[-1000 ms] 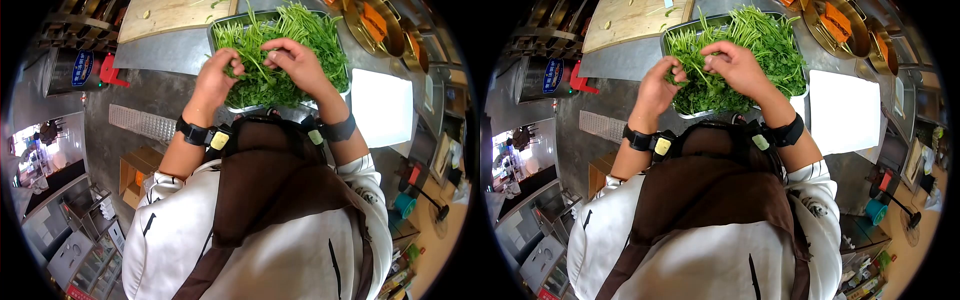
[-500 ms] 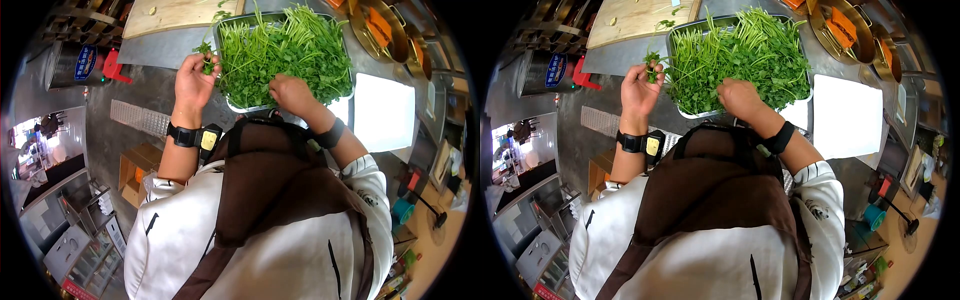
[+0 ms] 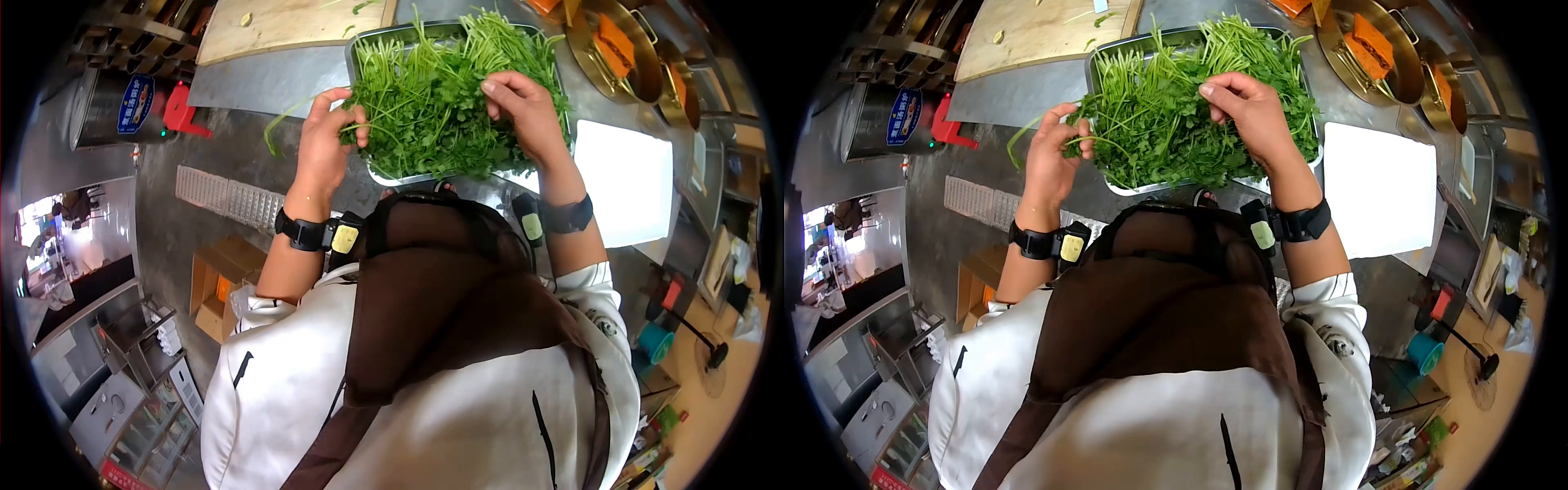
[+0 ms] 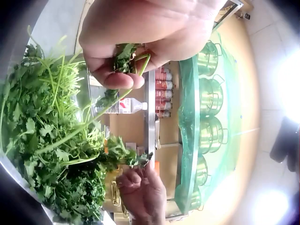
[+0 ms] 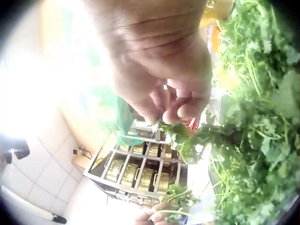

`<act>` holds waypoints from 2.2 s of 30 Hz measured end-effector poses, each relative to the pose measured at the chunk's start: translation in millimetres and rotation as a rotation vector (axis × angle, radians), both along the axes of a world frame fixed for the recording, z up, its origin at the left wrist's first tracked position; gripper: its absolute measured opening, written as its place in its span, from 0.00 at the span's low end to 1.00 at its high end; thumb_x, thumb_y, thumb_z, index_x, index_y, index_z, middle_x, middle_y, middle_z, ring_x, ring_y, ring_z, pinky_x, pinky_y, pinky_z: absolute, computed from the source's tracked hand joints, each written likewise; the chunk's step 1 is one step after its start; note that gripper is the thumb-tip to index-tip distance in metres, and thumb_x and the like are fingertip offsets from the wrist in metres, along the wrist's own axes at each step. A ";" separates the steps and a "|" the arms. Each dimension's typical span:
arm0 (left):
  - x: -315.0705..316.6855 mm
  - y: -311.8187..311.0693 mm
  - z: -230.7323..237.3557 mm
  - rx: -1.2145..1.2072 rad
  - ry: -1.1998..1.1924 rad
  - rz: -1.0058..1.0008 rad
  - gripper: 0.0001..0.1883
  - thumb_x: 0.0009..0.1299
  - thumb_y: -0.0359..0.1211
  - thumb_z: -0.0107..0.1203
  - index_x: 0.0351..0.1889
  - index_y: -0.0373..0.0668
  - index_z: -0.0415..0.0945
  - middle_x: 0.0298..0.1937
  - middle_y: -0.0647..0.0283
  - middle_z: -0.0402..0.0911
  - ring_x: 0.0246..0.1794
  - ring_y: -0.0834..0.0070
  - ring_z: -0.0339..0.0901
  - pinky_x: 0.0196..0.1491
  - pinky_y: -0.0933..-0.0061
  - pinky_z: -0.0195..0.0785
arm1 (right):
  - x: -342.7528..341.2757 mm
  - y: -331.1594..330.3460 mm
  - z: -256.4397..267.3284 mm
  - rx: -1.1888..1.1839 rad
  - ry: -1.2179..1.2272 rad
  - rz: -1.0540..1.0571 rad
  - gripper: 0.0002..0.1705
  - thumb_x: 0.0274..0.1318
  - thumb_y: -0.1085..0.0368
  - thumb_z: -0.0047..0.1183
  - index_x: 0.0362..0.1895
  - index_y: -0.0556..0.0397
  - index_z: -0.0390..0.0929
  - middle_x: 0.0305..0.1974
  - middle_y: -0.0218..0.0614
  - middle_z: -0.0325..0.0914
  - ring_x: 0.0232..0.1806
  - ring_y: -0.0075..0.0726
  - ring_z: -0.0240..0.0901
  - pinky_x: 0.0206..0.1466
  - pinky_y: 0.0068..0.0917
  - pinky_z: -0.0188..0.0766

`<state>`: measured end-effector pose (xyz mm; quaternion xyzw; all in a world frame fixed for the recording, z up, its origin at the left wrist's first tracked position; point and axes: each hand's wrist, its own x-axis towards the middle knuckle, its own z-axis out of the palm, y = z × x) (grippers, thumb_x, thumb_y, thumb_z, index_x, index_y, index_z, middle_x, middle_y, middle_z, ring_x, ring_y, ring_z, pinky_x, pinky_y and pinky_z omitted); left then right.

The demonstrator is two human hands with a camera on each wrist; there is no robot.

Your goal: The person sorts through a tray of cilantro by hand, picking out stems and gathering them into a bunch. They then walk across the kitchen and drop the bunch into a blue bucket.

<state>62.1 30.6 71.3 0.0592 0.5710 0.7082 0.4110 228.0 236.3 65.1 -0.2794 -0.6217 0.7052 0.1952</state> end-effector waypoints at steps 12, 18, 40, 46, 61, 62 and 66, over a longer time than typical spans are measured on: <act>22.0 44.1 -10.1 -0.130 0.480 -0.351 0.13 0.62 0.33 0.57 0.43 0.39 0.77 0.28 0.68 0.75 0.26 0.84 0.68 0.30 0.81 0.63 | -10.6 -1.2 0.0 -0.109 -0.044 -0.008 0.08 0.55 0.65 0.52 0.35 0.56 0.76 0.27 0.34 0.79 0.18 0.17 0.67 0.21 0.15 0.62; 31.1 70.5 -26.2 -0.097 0.667 -0.335 0.14 0.59 0.35 0.61 0.39 0.37 0.77 0.25 0.69 0.76 0.25 0.84 0.68 0.30 0.80 0.64 | -19.7 -14.6 -6.9 0.054 -0.072 0.056 0.09 0.57 0.63 0.51 0.34 0.56 0.76 0.24 0.31 0.78 0.15 0.18 0.66 0.18 0.15 0.61; 13.4 39.1 -19.7 0.069 -0.097 -0.236 0.05 0.65 0.32 0.53 0.32 0.41 0.74 0.19 0.76 0.61 0.18 0.86 0.56 0.22 0.85 0.46 | -29.2 -20.3 -88.1 0.983 -0.213 0.241 0.09 0.49 0.66 0.51 0.33 0.58 0.78 0.31 0.45 0.75 0.33 0.53 0.72 0.39 0.41 0.69; -14.5 11.7 38.6 0.314 -0.130 -0.159 0.05 0.67 0.33 0.49 0.33 0.41 0.70 0.23 0.73 0.62 0.21 0.84 0.58 0.22 0.83 0.49 | -17.0 -16.9 -83.8 0.928 -0.158 0.289 0.15 0.48 0.71 0.51 0.43 0.56 0.76 0.35 0.43 0.75 0.32 0.41 0.72 0.36 0.31 0.69; 3.3 -33.5 6.7 0.216 -0.492 -0.474 0.07 0.63 0.33 0.46 0.26 0.45 0.61 0.19 0.70 0.59 0.16 0.79 0.58 0.17 0.80 0.52 | -20.9 -78.4 10.5 0.213 -0.116 0.914 0.14 0.54 0.67 0.49 0.46 0.55 0.71 0.33 0.36 0.75 0.31 0.31 0.72 0.37 0.30 0.69; 10.4 -36.8 -0.8 0.097 -0.441 -0.432 0.06 0.63 0.33 0.46 0.26 0.44 0.62 0.19 0.69 0.61 0.17 0.79 0.59 0.18 0.80 0.53 | -17.8 -83.7 8.2 0.487 -0.073 0.862 0.08 0.54 0.65 0.48 0.36 0.56 0.72 0.29 0.40 0.75 0.27 0.41 0.72 0.33 0.35 0.69; 32.6 -50.5 -26.3 -0.217 -0.318 -0.507 0.06 0.63 0.32 0.47 0.30 0.40 0.70 0.25 0.67 0.71 0.22 0.80 0.68 0.24 0.77 0.64 | -7.2 -96.4 13.9 0.635 -0.174 1.007 0.09 0.55 0.63 0.45 0.30 0.57 0.72 0.31 0.46 0.74 0.31 0.53 0.72 0.36 0.43 0.68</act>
